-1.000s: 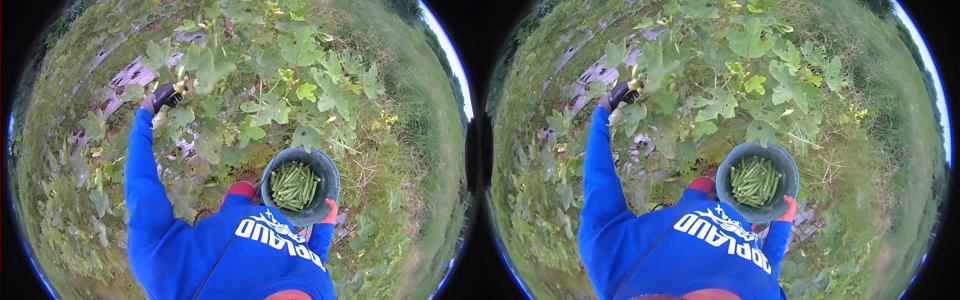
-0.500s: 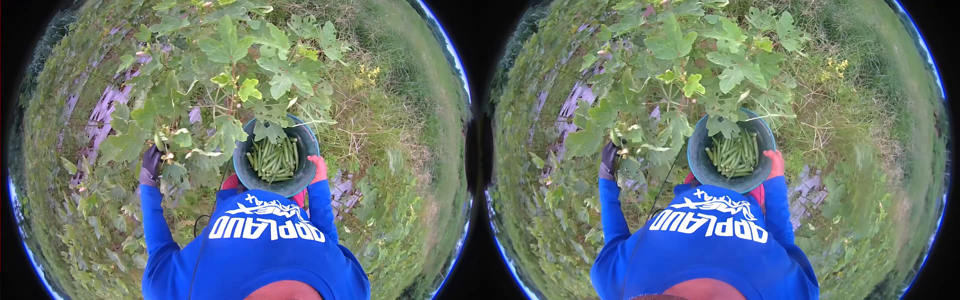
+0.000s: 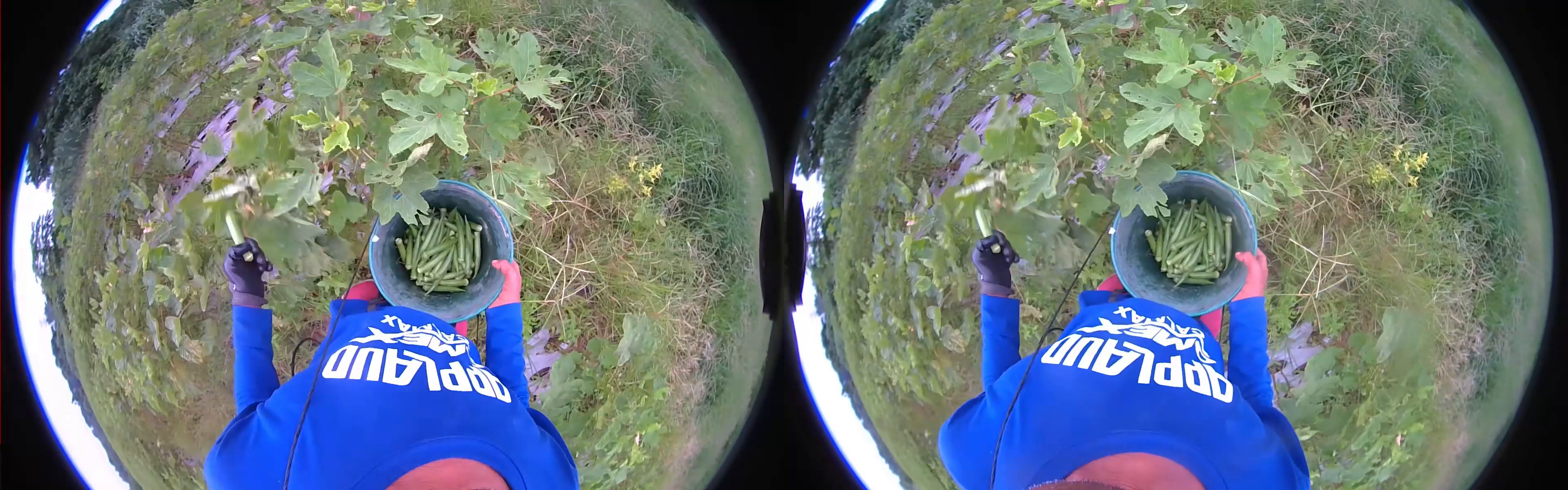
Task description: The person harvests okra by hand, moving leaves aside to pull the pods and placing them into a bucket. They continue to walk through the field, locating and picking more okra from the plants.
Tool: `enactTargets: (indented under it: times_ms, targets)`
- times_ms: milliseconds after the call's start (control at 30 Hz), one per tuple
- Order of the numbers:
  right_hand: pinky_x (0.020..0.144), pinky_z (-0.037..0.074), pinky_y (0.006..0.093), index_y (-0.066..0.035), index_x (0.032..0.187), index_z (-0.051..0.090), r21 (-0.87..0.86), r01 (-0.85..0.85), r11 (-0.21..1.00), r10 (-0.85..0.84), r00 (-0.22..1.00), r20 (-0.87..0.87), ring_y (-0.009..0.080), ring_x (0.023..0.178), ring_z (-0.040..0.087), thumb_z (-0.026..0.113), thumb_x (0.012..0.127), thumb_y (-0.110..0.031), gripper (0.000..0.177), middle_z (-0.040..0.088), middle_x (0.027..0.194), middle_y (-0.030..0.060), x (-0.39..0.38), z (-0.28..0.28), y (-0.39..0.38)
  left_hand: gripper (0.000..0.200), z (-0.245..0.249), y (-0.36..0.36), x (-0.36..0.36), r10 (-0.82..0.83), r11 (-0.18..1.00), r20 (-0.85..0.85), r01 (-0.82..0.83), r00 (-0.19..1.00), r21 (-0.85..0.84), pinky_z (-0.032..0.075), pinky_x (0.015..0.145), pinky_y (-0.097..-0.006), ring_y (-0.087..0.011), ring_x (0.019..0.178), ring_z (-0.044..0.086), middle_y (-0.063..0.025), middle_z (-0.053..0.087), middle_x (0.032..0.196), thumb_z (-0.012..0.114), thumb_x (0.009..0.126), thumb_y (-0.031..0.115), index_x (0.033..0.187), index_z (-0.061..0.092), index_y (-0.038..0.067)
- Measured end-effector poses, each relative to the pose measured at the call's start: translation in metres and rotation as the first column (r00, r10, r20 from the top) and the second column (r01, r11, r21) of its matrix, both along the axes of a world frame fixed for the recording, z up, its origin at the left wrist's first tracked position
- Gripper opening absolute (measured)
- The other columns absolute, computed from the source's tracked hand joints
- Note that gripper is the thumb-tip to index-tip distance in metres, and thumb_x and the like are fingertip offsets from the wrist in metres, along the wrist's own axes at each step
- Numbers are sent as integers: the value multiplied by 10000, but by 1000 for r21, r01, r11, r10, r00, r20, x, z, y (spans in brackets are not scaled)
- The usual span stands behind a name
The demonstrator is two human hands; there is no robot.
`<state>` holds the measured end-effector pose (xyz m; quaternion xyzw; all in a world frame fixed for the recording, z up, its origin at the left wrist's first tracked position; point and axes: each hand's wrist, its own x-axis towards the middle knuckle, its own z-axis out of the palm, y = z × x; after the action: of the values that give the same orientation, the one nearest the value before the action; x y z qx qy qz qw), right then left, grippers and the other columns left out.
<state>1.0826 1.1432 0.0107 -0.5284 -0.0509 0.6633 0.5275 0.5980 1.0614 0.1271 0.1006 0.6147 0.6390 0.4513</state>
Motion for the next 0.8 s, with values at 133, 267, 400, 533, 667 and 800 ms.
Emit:
enactTargets:
  times_ms: [133,267,400,533,667,800]
  targets:
    - [816,490,343,25,1134,509,51,-113,992,110,992,56,213,901,595,583,738,-50,409,594,1011,121,5,4,17,227,62,16,82,-101,956,-310,179,945,233,460,560,-299,-164,579,531,-98,557,708,495,775,229,796,532,7]
    - [820,491,343,31,1146,494,57,-197,979,195,980,32,218,909,597,589,740,-51,425,592,1025,123,2,22,38,232,100,54,156,-603,739,-560,663,568,-122,501,705,-290,-161,777,625,-96,634,857,562,866,188,999,605,3]
    - [814,492,337,21,1134,507,43,-242,969,241,970,15,218,910,597,613,748,-86,414,591,1015,116,-8,20,61,191,102,87,136,-520,787,-742,575,424,-222,504,735,-278,-152,834,635,-90,655,919,558,910,175,1022,631,40]
    - [816,490,342,1,1106,531,-2,-260,966,260,965,37,229,891,601,634,746,-106,390,598,998,112,-5,-12,95,366,97,168,-12,-41,958,-757,241,652,155,504,669,-264,-135,743,622,-86,653,862,415,972,275,952,634,-16]
    - [817,499,378,-16,1094,545,-71,-214,974,214,977,3,246,904,604,611,725,-88,382,614,990,108,-8,-25,100,300,54,287,-186,-38,999,-698,14,715,-40,496,655,-255,-122,753,613,-52,661,865,425,962,258,955,643,53]
    - [833,496,402,-42,1044,526,-145,-83,986,96,992,82,261,915,602,587,718,-84,335,601,1027,108,-11,-8,93,385,-26,367,-279,-549,774,-524,159,651,-613,470,580,-251,-135,717,590,-37,607,974,513,888,391,1101,554,74]
